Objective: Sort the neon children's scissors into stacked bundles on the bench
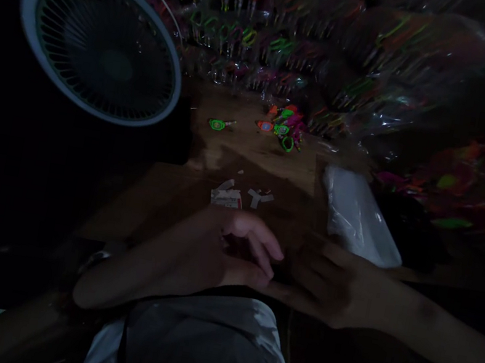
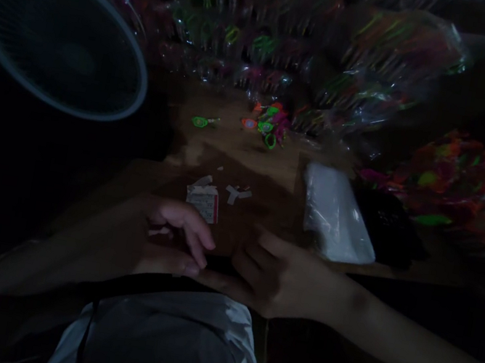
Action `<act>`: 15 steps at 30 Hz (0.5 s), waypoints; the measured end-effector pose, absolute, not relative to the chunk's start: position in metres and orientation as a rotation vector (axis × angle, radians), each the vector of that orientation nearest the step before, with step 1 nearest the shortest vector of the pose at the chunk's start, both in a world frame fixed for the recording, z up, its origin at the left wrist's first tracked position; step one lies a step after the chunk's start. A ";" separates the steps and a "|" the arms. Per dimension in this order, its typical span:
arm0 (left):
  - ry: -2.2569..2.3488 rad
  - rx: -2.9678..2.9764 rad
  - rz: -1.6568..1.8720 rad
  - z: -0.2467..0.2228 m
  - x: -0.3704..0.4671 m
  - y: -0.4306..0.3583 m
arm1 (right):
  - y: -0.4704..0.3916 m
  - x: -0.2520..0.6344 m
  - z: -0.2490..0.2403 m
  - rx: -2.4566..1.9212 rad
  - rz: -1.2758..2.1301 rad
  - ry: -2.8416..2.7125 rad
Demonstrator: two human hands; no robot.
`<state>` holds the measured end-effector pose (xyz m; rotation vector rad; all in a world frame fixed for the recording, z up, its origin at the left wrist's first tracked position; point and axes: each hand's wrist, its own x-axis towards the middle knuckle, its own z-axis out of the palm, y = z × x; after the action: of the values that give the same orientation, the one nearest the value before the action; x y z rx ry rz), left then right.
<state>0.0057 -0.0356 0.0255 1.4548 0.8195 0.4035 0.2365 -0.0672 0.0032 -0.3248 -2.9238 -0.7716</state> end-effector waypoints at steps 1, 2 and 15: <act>0.829 1.477 0.416 0.025 0.006 -0.037 | -0.066 0.237 0.002 -0.337 -0.766 -2.917; 0.848 1.501 0.440 0.024 0.006 -0.038 | -0.064 0.238 0.001 -0.352 -0.763 -2.914; 0.863 2.356 1.068 0.016 0.011 -0.080 | -0.060 0.243 -0.001 -0.553 -0.600 -2.806</act>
<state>0.0112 -0.0798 0.0158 2.3559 0.8626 1.0679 0.2428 -0.0596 -0.0008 -0.5526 -2.8059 -0.6004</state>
